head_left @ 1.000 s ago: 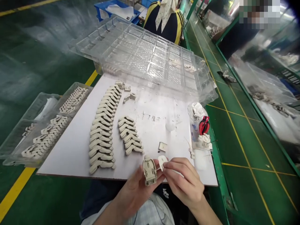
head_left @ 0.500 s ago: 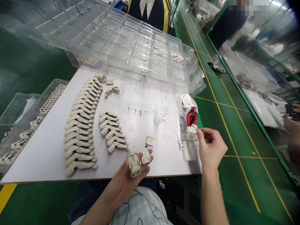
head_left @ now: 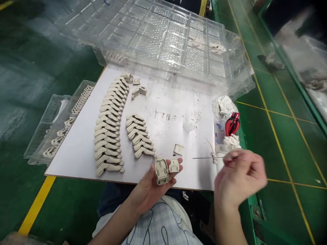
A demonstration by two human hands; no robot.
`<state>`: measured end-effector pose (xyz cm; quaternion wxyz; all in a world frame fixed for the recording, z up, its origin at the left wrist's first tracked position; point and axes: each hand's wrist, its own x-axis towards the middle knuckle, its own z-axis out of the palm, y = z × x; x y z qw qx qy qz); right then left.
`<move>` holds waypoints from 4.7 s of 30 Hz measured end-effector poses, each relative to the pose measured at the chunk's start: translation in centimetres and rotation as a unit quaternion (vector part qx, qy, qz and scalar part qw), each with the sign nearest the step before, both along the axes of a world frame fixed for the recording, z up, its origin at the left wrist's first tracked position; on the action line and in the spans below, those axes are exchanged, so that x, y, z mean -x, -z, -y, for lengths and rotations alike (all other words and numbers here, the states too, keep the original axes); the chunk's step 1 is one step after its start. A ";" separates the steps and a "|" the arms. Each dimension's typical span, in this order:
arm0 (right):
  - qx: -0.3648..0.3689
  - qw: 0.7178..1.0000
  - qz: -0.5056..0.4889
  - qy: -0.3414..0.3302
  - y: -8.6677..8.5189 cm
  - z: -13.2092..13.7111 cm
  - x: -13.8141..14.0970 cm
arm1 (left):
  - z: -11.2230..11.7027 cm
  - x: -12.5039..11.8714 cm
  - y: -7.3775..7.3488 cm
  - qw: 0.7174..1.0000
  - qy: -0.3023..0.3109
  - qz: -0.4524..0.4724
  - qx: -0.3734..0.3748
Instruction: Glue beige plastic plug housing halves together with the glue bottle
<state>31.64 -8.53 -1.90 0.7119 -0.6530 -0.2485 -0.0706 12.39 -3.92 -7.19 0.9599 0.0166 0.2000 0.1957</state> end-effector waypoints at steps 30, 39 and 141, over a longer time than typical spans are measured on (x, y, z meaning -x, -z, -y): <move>-0.006 0.989 0.054 0.138 0.2 2.0 -3.0 | 0.1 0.1 0.2 1.000 0.000 -0.022 -0.001; 0.119 0.948 0.150 0.253 1.4 4.3 -9.4 | 0.3 0.3 0.9 0.999 0.015 -0.039 -0.032; 0.176 0.888 -0.160 -0.394 2.0 2.2 7.6 | 0.0 0.8 -3.4 0.681 -0.072 -0.349 -0.640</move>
